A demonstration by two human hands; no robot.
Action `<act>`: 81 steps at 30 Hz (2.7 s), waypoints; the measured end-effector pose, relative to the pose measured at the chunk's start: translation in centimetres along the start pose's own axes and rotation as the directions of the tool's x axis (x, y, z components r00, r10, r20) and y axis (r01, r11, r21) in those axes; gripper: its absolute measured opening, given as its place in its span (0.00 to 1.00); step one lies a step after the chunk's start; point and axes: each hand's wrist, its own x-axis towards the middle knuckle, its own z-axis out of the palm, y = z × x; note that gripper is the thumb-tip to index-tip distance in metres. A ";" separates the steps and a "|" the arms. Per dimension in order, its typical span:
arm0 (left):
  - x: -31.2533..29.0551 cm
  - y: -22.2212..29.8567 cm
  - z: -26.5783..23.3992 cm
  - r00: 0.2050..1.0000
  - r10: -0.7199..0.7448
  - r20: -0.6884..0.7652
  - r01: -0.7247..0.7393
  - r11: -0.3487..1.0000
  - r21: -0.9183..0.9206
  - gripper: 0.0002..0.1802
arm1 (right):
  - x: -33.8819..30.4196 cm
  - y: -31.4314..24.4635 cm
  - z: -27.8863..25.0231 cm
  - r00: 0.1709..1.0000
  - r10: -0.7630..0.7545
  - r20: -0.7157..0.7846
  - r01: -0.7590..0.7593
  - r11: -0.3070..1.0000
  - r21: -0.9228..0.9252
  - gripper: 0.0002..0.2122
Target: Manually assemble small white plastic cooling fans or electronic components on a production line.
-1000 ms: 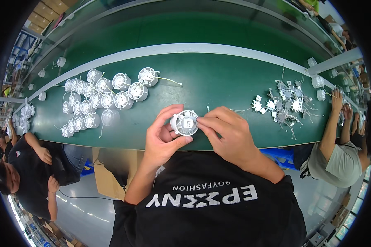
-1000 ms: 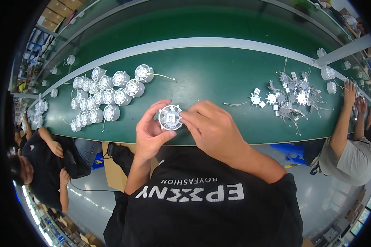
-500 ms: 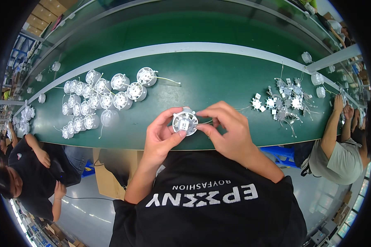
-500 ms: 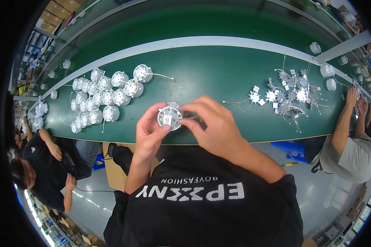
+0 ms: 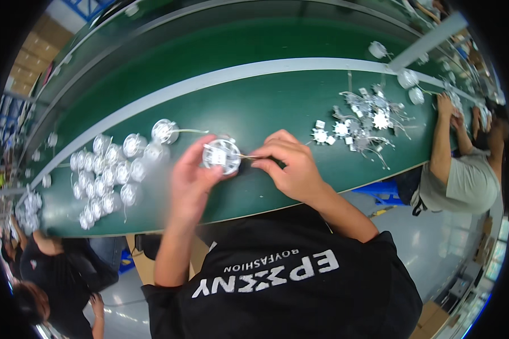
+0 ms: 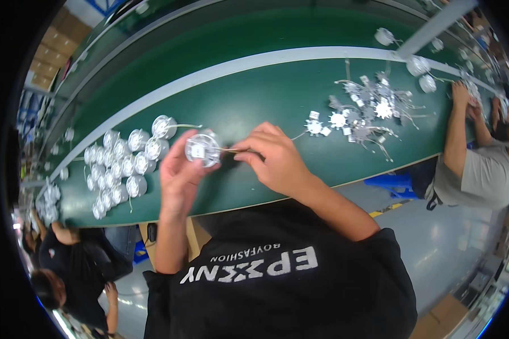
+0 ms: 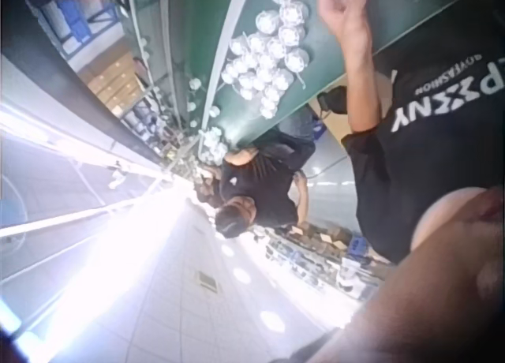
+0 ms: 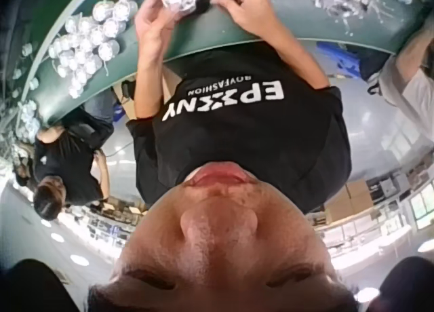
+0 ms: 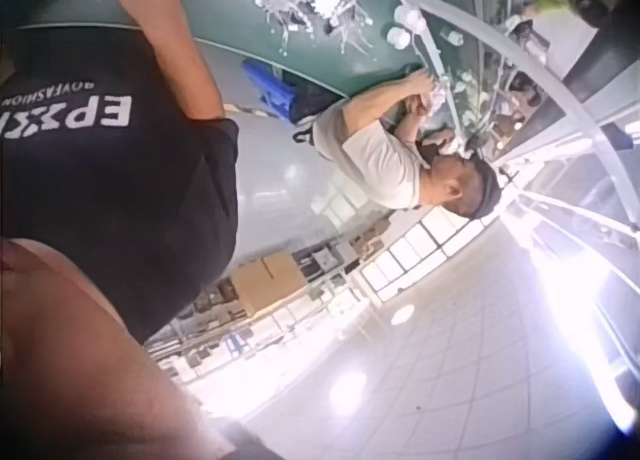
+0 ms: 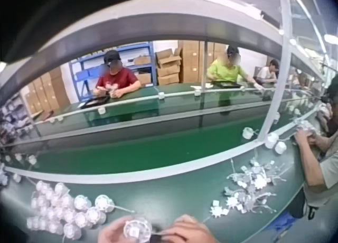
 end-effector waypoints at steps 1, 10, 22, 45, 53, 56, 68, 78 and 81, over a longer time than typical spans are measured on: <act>1.2 0.9 0.2 0.996 0.034 0.077 -0.035 0.999 0.012 0.33 | -0.4 0.8 -0.2 0.997 -0.062 -0.044 0.062 0.998 0.000 0.12; 19.9 7.1 -5.6 0.987 0.149 -0.052 -0.115 0.905 0.409 0.32 | -3.2 1.6 -7.6 0.996 0.069 -0.053 -0.084 0.928 -0.364 0.13; 19.8 9.2 -10.3 0.890 0.456 -0.016 -0.099 0.228 0.968 0.28 | -2.7 3.0 -6.8 1.000 -0.021 -0.012 0.016 0.942 -0.334 0.08; -3.0 -3.5 -0.6 0.998 -0.065 0.000 0.061 0.934 -0.353 0.28 | 0.1 0.0 -0.2 0.941 0.228 0.249 -0.334 0.518 0.788 0.09; -2.3 -3.5 0.3 0.996 -0.027 -0.087 0.027 1.000 -0.005 0.25 | 0.7 -4.8 -2.3 0.950 -0.311 -0.035 0.306 0.946 -0.109 0.14; -2.6 -3.0 0.6 0.998 0.048 -0.050 -0.049 0.999 -0.010 0.24 | 0.9 -3.9 0.6 0.989 0.070 0.131 -0.080 0.994 0.072 0.13; -7.7 -1.5 -1.7 0.963 -0.067 -0.262 0.106 0.985 0.137 0.20 | -0.1 -2.4 4.8 0.911 -0.234 0.341 0.284 0.953 -0.104 0.10; -10.8 4.4 -12.0 0.637 0.745 -0.200 0.339 -0.038 0.940 0.23 | -0.1 -1.6 6.0 0.829 -0.243 0.503 0.268 0.963 0.025 0.06; -11.4 4.1 -12.7 0.741 0.603 -0.296 0.285 0.116 0.951 0.24 | -0.4 -1.9 5.7 0.831 -0.223 0.509 0.226 0.972 0.058 0.06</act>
